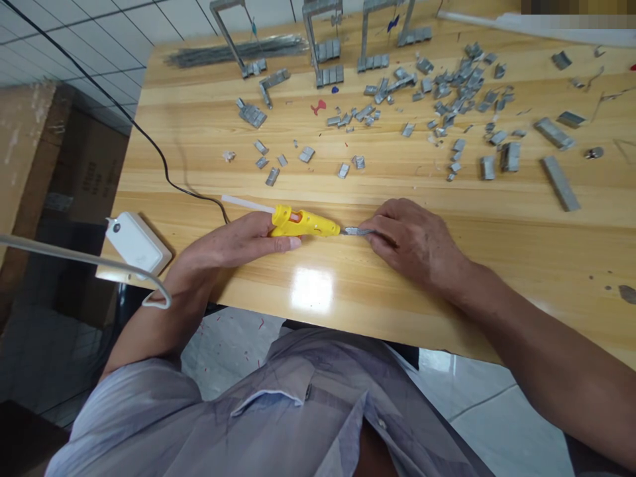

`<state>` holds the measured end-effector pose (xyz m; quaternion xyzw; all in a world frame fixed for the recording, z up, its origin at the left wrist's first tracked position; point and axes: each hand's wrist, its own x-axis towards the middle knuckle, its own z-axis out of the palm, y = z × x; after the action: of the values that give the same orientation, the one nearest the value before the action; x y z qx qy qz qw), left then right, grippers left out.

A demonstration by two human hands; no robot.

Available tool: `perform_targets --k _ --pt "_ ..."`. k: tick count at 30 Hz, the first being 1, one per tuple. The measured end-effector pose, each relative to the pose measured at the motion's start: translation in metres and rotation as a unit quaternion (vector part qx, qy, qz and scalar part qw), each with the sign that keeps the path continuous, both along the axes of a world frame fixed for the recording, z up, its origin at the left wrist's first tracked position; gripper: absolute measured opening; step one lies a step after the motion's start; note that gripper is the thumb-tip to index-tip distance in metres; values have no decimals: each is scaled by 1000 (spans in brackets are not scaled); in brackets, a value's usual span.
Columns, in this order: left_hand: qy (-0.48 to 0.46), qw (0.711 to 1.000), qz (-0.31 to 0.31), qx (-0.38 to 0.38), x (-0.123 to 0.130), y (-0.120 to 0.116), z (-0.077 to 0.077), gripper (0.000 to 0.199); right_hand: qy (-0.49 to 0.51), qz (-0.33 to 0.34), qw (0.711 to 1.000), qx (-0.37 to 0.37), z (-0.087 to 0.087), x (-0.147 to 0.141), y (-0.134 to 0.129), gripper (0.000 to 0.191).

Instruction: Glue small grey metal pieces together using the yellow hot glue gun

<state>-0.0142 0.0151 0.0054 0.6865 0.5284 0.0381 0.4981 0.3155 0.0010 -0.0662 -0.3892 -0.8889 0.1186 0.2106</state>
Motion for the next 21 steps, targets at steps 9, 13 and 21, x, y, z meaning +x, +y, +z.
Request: perform_targets --k 9,13,21 --pt "-20 995 -63 -70 5 11 7 36 13 -1 1000 -4 -1 0 0 27" --pt "-30 994 -73 -72 6 14 6 36 13 -1 1000 6 -1 0 0 28" --pt "-64 992 -48 -92 6 12 10 42 16 5 1000 -15 3 2 0 27"
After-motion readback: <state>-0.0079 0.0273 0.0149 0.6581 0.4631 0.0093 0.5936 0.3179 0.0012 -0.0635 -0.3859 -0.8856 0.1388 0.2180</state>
